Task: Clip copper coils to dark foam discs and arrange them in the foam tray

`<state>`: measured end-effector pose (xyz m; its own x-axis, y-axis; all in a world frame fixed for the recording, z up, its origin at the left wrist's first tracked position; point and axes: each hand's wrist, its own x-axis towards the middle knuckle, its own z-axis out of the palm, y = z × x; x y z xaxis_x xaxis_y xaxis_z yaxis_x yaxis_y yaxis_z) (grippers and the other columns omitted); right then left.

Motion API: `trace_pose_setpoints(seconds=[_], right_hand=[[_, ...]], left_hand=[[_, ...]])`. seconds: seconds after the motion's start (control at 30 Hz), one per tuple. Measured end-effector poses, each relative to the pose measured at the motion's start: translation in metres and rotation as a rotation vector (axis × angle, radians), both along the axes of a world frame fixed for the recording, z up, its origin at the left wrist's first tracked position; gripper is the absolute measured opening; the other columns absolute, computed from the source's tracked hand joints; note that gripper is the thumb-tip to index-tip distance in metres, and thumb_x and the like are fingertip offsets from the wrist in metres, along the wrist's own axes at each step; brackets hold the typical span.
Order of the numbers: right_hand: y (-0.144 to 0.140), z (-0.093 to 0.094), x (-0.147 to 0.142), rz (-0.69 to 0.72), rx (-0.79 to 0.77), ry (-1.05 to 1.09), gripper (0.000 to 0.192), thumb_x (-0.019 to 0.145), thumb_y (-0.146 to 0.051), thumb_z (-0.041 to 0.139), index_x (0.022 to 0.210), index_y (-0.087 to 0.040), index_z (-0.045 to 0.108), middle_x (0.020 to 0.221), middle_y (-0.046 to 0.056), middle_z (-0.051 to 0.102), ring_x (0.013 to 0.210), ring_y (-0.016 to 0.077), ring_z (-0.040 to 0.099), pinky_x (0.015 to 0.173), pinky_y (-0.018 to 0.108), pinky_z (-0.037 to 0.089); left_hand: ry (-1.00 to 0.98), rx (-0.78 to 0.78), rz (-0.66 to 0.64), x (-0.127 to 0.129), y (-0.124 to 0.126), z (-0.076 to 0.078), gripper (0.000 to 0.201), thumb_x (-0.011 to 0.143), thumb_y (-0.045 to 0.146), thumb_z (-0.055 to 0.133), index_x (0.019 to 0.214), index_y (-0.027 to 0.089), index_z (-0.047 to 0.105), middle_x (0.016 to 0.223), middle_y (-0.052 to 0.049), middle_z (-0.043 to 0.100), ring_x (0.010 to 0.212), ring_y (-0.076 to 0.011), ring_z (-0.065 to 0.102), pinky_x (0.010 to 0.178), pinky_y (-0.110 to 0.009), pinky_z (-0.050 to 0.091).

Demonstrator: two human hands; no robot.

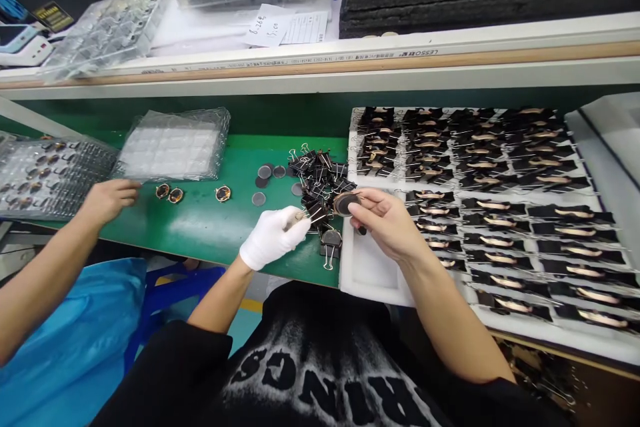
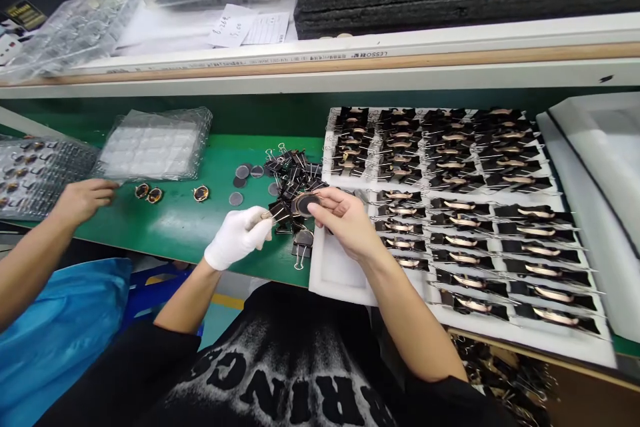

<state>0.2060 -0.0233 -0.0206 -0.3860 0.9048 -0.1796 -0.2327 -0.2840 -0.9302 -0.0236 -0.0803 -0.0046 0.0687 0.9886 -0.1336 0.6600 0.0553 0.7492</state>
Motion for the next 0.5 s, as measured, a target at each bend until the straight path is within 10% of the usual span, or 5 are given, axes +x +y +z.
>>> trace_pose_setpoints(seconds=[0.5], right_hand=[[0.002, -0.002, 0.006, 0.158, 0.140, -0.164, 0.033, 0.080, -0.044, 0.084, 0.103, -0.020, 0.078, 0.100, 0.008, 0.082, 0.095, 0.0236, 0.077, 0.088, 0.040, 0.062]], left_hand=[[-0.027, -0.143, -0.161, 0.000, 0.005, 0.012, 0.025, 0.095, 0.033, 0.055, 0.075, 0.020, 0.061, 0.057, 0.007, 0.065, 0.046, -0.0089, 0.062, 0.052, -0.020, 0.046]])
